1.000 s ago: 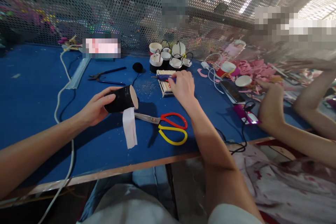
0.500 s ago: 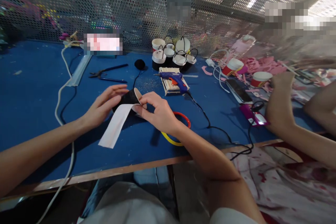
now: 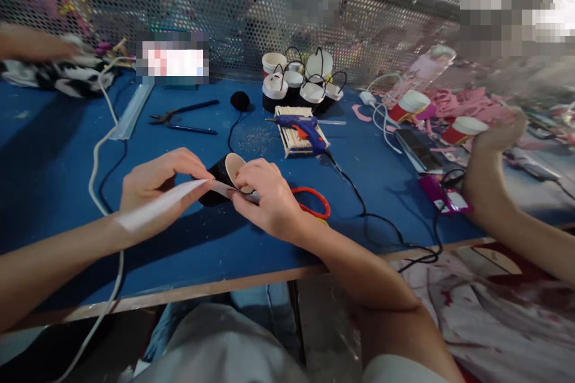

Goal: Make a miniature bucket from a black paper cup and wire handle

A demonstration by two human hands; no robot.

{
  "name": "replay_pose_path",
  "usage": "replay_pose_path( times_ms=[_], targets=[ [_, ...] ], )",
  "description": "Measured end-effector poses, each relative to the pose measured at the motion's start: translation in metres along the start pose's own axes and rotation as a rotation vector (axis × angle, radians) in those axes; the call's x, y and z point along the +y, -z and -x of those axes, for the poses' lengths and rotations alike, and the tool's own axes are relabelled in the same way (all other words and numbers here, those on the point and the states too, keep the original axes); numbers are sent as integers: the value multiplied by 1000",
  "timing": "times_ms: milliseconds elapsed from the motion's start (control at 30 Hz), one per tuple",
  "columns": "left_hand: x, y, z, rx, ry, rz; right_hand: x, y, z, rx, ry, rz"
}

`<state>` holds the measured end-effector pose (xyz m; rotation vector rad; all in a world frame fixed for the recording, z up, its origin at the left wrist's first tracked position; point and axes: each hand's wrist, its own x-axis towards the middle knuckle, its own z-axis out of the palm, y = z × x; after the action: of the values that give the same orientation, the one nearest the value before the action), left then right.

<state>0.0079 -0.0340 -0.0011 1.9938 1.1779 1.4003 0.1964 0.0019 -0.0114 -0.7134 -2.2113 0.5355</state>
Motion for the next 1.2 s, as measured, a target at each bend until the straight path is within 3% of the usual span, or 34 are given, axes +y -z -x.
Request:
replay_pose_path(
  times_ms=[167,600,833,1033,1200],
  targets=[
    [-1,2,-5,15,190,9,-5,1,0,-7,47,3],
    [-6,1,-10,-31,255,84,-5,0,3,-32,120,-8],
    [-9,2,-11,-68,218,99,-7,2,1,-69,171,1],
    [-4,4,-13,-126,349,88,-5,3,0,-87,251,-45],
    [-5,4,-12,-146,356,124,-5,5,1,-119,261,-48]
  ],
)
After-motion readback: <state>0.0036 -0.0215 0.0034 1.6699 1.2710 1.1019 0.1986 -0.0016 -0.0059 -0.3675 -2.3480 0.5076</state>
